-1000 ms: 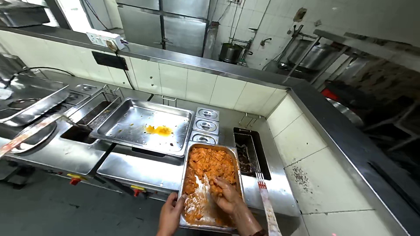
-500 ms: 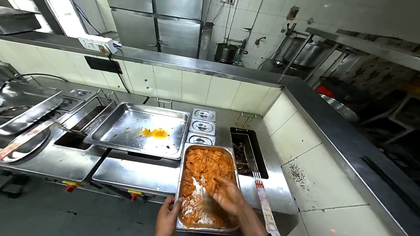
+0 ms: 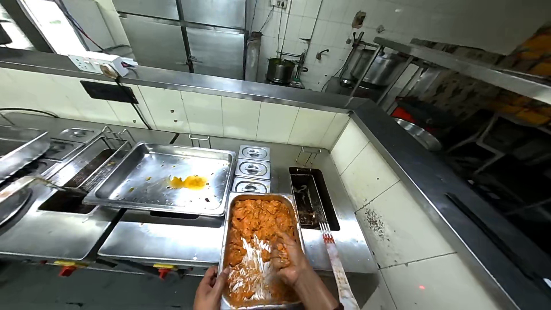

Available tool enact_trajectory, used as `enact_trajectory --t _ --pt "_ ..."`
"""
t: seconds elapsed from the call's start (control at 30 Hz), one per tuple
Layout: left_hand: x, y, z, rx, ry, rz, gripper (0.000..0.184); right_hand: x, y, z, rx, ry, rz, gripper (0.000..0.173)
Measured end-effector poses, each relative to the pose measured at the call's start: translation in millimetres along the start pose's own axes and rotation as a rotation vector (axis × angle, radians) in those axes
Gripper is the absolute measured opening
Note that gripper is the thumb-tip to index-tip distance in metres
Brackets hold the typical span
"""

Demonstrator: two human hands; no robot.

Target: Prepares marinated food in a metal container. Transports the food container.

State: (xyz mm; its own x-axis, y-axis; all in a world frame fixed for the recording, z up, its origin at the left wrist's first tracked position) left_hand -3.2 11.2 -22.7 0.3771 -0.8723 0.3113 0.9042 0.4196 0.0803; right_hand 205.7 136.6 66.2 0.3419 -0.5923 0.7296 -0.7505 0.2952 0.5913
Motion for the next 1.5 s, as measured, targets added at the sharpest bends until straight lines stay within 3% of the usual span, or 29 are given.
enact_trajectory --t 0.07,0.2,0.3,0.37,0.57,0.67,0.73,0.8,0.87,0.93,1.03,1.17,1.5 --pt "0 0 1 -0.003 -0.004 0.005 0.022 1 3 -2 0.098 -0.088 0.130 0.034" --pt "0 -2 -1 -0.003 -0.002 -0.001 0.021 23 8 -21 0.122 -0.117 -0.052 0.020" --pt "0 -1 1 -0.022 0.002 -0.004 0.020 25 11 -18 0.110 -0.133 -0.105 0.032" --pt "1 0 1 -0.012 -0.003 -0.004 0.020 18 11 -4 0.072 -0.024 -0.134 0.042" --pt "1 -1 1 -0.006 0.005 0.004 0.018 9 8 -4 -0.039 0.091 -0.142 0.048" --pt "2 -1 1 0.005 0.016 0.001 0.017 13 0 -28 0.207 -0.009 -0.162 0.047" --pt "2 0 1 0.009 0.021 0.003 0.016 16 -4 -58 0.576 -0.163 -0.114 0.041" --pt "2 -1 1 0.013 0.023 0.009 0.016 6 -9 -100 1.034 -0.385 0.090 0.042" --pt "2 -2 0 0.008 0.022 0.018 0.016 -26 -21 -148 1.414 -0.498 0.266 0.056" --pt "2 -2 -1 0.001 0.022 0.027 0.016 -59 -34 -184 1.636 -0.434 0.331 0.054" --pt "4 -2 -1 -0.024 0.014 0.042 0.018 -103 -51 -214 1.922 -0.280 0.373 0.034" --pt "6 -3 -1 -0.058 -0.002 0.065 0.020 -145 -66 -225 2.122 -0.185 0.388 0.035" --pt "5 -2 -2 -0.119 -0.023 0.122 0.030 -174 -64 -229 2.101 -0.220 0.436 0.037"
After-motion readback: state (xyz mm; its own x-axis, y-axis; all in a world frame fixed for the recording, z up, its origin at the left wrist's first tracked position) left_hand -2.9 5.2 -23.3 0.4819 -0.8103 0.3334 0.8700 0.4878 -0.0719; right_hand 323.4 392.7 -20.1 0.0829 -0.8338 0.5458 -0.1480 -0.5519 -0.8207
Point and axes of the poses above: each hand's wrist, its own x-axis away from the middle knuckle, its own y-axis out of the palm, z = x × y, the point moved 1 cm from there along -x, towards the middle knuckle, and after that the axes turned 4 degrees about x, right-handed, at the moved point
